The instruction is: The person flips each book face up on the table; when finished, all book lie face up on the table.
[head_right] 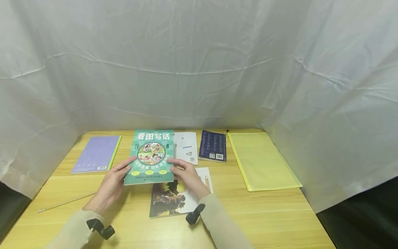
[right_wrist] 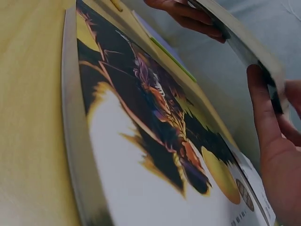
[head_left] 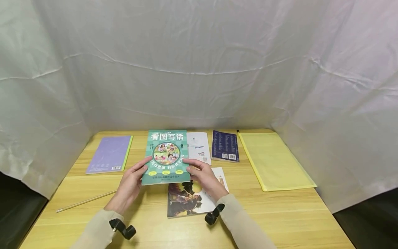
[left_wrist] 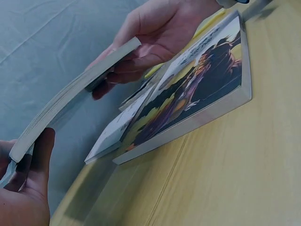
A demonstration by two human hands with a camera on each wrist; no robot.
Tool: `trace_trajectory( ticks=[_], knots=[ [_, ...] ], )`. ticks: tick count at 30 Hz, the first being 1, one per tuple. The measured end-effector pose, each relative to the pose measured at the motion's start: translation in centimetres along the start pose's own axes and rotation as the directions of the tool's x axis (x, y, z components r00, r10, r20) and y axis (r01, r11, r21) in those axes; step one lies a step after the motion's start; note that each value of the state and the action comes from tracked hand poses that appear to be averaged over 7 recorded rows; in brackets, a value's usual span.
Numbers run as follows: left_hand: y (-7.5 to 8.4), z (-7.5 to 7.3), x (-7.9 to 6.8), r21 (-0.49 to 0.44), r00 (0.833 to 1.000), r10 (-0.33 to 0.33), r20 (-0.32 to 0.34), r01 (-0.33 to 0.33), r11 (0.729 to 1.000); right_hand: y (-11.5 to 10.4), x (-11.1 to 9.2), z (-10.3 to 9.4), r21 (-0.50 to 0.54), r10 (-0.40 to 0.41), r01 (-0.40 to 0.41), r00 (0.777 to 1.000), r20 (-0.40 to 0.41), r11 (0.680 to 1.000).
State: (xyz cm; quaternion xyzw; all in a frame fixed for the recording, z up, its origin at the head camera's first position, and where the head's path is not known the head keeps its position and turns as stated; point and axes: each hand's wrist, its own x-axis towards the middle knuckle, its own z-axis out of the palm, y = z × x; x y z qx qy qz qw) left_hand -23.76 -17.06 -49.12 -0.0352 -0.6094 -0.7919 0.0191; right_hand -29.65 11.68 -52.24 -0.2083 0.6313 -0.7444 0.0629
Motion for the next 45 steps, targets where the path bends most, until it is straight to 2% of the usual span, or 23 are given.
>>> trace_trajectory(
  ticks=[5,8,13,20,29,33,40,45],
  knots=[
    [0.0,-0.4,0.3,0.014,1.0,-0.004,-0.011,0.004,1.0,1.0,0.4,0.5,-0.016,0.032,-0.034,0.996,-0.086,0.999],
    [0.0,-0.8,0.6,0.005,0.999,-0.006,-0.043,0.006,1.0,1.1,0.5,1.1,0.001,0.038,-0.038,0.997,-0.07,0.999],
    [0.2,-1.8,1.3,-0.021,0.994,-0.018,-0.104,0.016,1.0,0.8,0.9,2.6,-0.046,-0.001,0.0,1.0,-0.018,0.999],
    [0.8,-2.7,2.0,-0.008,0.992,-0.032,-0.118,0.031,0.999,1.2,1.8,4.0,-0.111,-0.01,0.004,0.998,-0.059,0.994],
    [0.9,-3.9,2.5,-0.01,0.983,-0.054,-0.178,0.053,0.999,1.3,2.7,5.5,0.019,0.01,-0.009,1.0,-0.026,1.0],
    [0.6,-4.2,3.0,0.031,0.98,-0.061,-0.187,0.068,0.997,1.4,3.0,5.9,0.036,0.021,-0.02,0.999,-0.027,0.999],
    [0.1,-4.8,4.2,0.161,0.982,-0.062,-0.176,0.091,0.983,1.5,3.2,6.2,0.02,0.034,-0.034,0.999,-0.039,0.999],
    [-0.2,-4.9,5.2,0.177,0.984,-0.067,-0.163,0.096,0.98,1.4,3.3,6.3,0.013,0.062,-0.061,0.997,-0.053,0.998]
  ],
)
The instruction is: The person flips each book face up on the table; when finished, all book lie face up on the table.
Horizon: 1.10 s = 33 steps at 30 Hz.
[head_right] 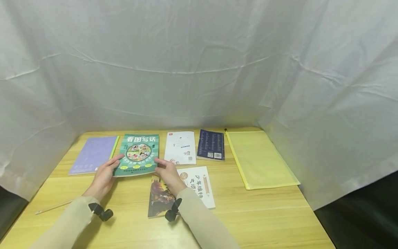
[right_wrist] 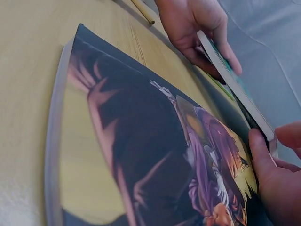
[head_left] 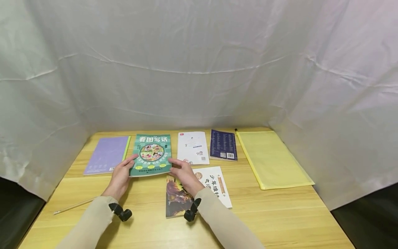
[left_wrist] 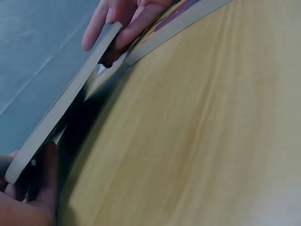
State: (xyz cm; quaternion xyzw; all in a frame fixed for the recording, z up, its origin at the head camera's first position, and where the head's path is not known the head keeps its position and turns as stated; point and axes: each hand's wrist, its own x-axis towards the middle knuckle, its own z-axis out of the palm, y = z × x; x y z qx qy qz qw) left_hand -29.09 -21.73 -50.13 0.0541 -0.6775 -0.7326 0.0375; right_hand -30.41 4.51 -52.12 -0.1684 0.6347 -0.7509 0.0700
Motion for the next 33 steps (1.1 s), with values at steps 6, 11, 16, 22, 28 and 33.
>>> trace_trajectory(
  ticks=[6,11,16,22,28,33],
  knots=[
    [-0.2,0.5,1.0,-0.007,1.0,0.008,-0.027,-0.008,1.0,-0.2,0.0,0.0,-0.057,0.012,-0.012,1.0,0.002,0.998],
    [-0.5,0.7,1.2,0.034,0.997,0.056,-0.047,-0.055,0.998,-0.5,-0.1,0.2,-0.078,0.035,-0.03,0.997,0.068,0.997],
    [-0.2,0.6,1.4,0.088,0.988,0.14,-0.058,-0.135,0.987,-0.9,0.3,0.5,-0.052,0.029,-0.024,0.995,0.099,0.998],
    [0.5,0.6,1.3,0.181,0.986,0.163,-0.028,-0.156,0.971,-1.3,1.0,0.8,-0.05,0.066,-0.061,0.992,0.106,0.997],
    [0.8,0.8,0.9,0.239,0.983,0.177,-0.049,-0.16,0.958,-1.7,1.3,0.9,-0.009,0.076,-0.075,0.991,0.113,0.997],
    [1.1,1.1,0.6,0.25,0.978,0.199,-0.063,-0.178,0.952,-1.9,1.4,-0.1,-0.04,0.046,-0.043,0.995,0.085,0.998]
  ],
)
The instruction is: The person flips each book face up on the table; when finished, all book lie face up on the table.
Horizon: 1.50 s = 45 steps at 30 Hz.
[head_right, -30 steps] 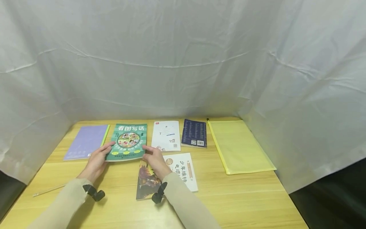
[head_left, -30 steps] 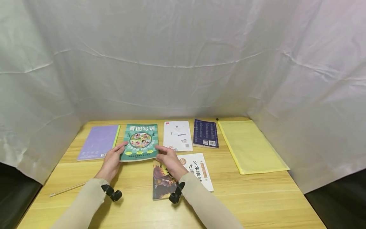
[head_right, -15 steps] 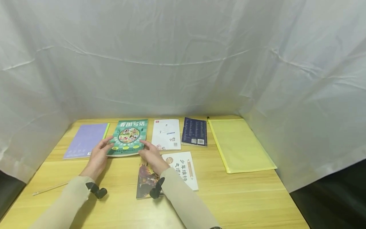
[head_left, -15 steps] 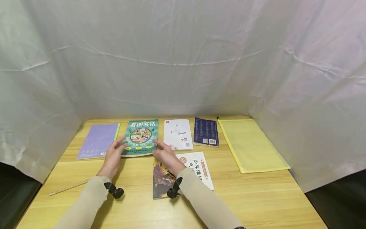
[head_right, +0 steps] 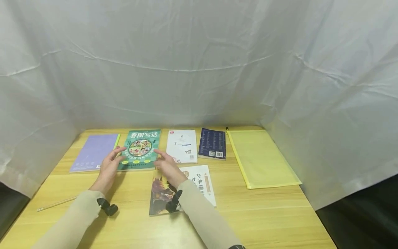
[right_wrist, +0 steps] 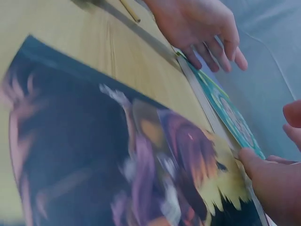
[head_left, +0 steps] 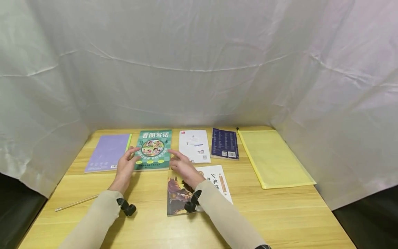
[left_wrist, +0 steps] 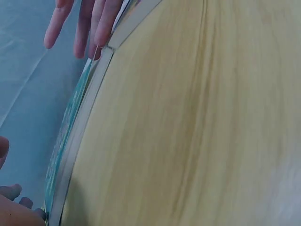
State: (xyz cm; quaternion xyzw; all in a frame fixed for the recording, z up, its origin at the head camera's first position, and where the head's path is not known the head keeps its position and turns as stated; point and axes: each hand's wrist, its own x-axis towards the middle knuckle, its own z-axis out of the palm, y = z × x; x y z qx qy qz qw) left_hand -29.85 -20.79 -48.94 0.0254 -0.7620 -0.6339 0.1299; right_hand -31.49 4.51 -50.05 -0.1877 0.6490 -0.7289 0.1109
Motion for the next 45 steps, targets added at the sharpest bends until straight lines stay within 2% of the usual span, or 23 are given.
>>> trace_trajectory(
  ticks=[4,9,14,19,25,29,32,36,40,45],
  knots=[
    [0.6,0.5,0.0,0.033,0.999,0.037,-0.015,-0.037,0.999,-0.2,0.1,-1.4,-0.045,-0.063,0.061,0.997,-0.054,0.997],
    [1.6,2.5,0.0,0.051,0.993,0.116,-0.028,-0.114,0.992,-0.6,-0.1,-3.3,-0.102,-0.134,0.122,0.983,-0.122,0.987],
    [2.6,4.7,0.2,0.083,0.987,0.153,0.041,-0.156,0.984,-1.4,-0.6,-5.3,-0.214,-0.181,0.142,0.967,-0.178,0.967],
    [3.0,6.8,0.3,0.091,0.983,0.12,0.142,-0.134,0.987,-1.9,-1.2,-7.6,-0.247,-0.181,0.118,0.951,-0.251,0.962],
    [3.4,8.9,-0.1,0.122,0.968,0.098,0.229,-0.129,0.984,-1.9,-1.9,-9.3,-0.256,-0.147,0.074,0.948,-0.282,0.964],
    [3.5,10.1,-0.7,0.133,0.963,0.039,0.268,-0.077,0.988,-1.8,-1.8,-9.8,-0.27,-0.132,0.043,0.938,-0.32,0.962],
    [3.4,10.9,-1.0,0.101,0.954,-0.007,0.299,-0.024,0.995,-1.8,-1.7,-10.1,-0.267,-0.116,0.021,0.931,-0.346,0.963],
    [3.0,11.5,-1.2,0.053,0.94,-0.045,0.337,0.029,0.998,-1.9,-1.9,-10.1,-0.27,-0.077,-0.027,0.928,-0.364,0.962],
    [2.7,11.8,-1.2,0.016,0.941,-0.055,0.335,0.052,0.999,-1.9,-2.2,-10.1,-0.288,-0.055,-0.06,0.926,-0.373,0.956],
    [2.6,11.8,-1.0,-0.059,0.932,-0.061,0.356,0.088,0.994,-1.7,-2.3,-10.3,-0.259,-0.077,-0.027,0.921,-0.381,0.965]
  ],
)
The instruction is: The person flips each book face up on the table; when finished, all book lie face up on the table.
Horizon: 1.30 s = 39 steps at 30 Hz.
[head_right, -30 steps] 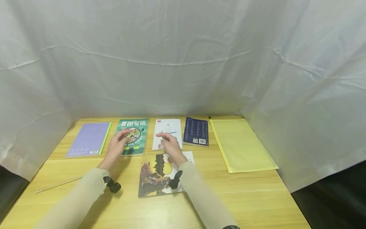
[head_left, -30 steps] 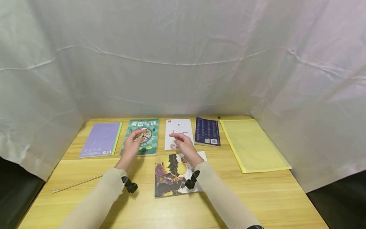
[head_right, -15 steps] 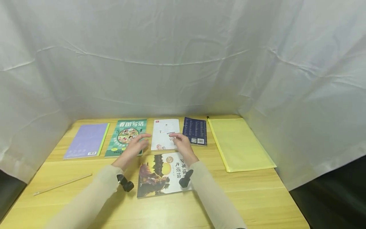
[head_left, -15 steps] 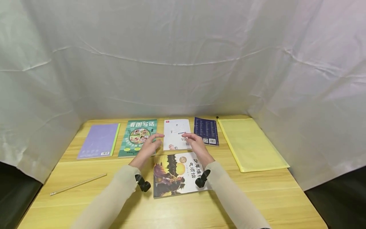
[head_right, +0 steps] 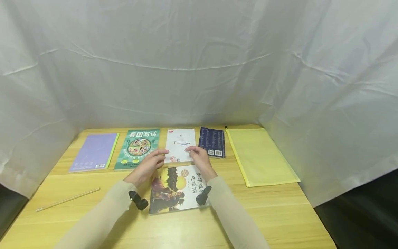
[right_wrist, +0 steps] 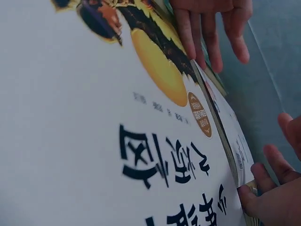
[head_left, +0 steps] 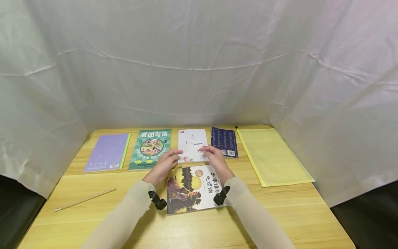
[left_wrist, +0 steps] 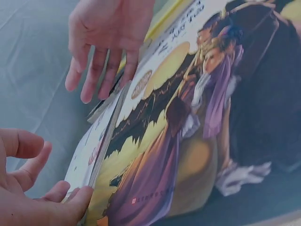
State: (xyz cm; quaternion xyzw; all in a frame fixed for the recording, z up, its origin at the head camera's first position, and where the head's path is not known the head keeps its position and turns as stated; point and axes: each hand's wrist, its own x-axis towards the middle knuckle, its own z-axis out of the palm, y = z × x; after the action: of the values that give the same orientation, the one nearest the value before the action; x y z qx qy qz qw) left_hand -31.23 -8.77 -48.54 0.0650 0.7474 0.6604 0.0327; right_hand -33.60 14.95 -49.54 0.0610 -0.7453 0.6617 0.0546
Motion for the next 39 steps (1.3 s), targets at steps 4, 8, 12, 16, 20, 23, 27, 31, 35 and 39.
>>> trace_trajectory(
  ticks=[4,8,12,16,20,23,27,31,35,39],
  knots=[
    [0.0,-0.4,-0.4,-0.057,1.0,-0.01,0.017,0.011,0.998,-0.1,-0.1,0.0,0.156,0.011,-0.005,0.999,-0.036,0.988],
    [0.2,-0.7,-0.6,-0.119,1.0,-0.007,0.023,0.01,0.993,-0.6,-0.1,0.1,0.332,0.045,-0.029,0.998,-0.041,0.943],
    [0.4,-0.7,-0.6,-0.16,0.999,-0.004,0.033,0.009,0.987,-0.8,-0.1,0.4,0.421,0.084,-0.075,0.996,-0.002,0.904],
    [0.5,-0.5,-0.6,-0.189,1.0,-0.008,0.031,0.013,0.982,-0.5,0.0,0.7,0.43,0.109,-0.112,0.994,0.032,0.896],
    [0.3,-0.4,-0.5,-0.214,1.0,-0.009,0.013,0.012,0.977,0.2,-0.2,0.6,0.459,0.099,-0.089,0.995,0.002,0.884],
    [0.1,-0.5,-0.6,-0.238,1.0,-0.011,0.011,0.013,0.971,0.6,-0.2,0.6,0.507,0.081,-0.062,0.997,-0.015,0.86],
    [-0.2,-0.7,-0.7,-0.231,1.0,-0.007,0.013,0.01,0.973,0.7,-0.1,0.7,0.579,0.061,-0.047,0.998,-0.005,0.814],
    [-0.3,-0.5,-0.7,-0.259,1.0,-0.01,0.004,0.011,0.966,0.6,-0.1,0.9,0.626,0.025,-0.034,0.999,0.024,0.779],
    [-0.3,-0.3,-0.6,-0.348,0.999,-0.021,-0.05,0.002,0.938,0.8,-0.2,0.8,0.629,0.001,-0.031,0.999,0.048,0.777],
    [-0.3,-0.2,-0.9,-0.417,0.996,-0.033,-0.081,-0.004,0.909,1.2,-0.4,0.7,0.606,-0.005,-0.034,0.998,0.063,0.795]
  ],
)
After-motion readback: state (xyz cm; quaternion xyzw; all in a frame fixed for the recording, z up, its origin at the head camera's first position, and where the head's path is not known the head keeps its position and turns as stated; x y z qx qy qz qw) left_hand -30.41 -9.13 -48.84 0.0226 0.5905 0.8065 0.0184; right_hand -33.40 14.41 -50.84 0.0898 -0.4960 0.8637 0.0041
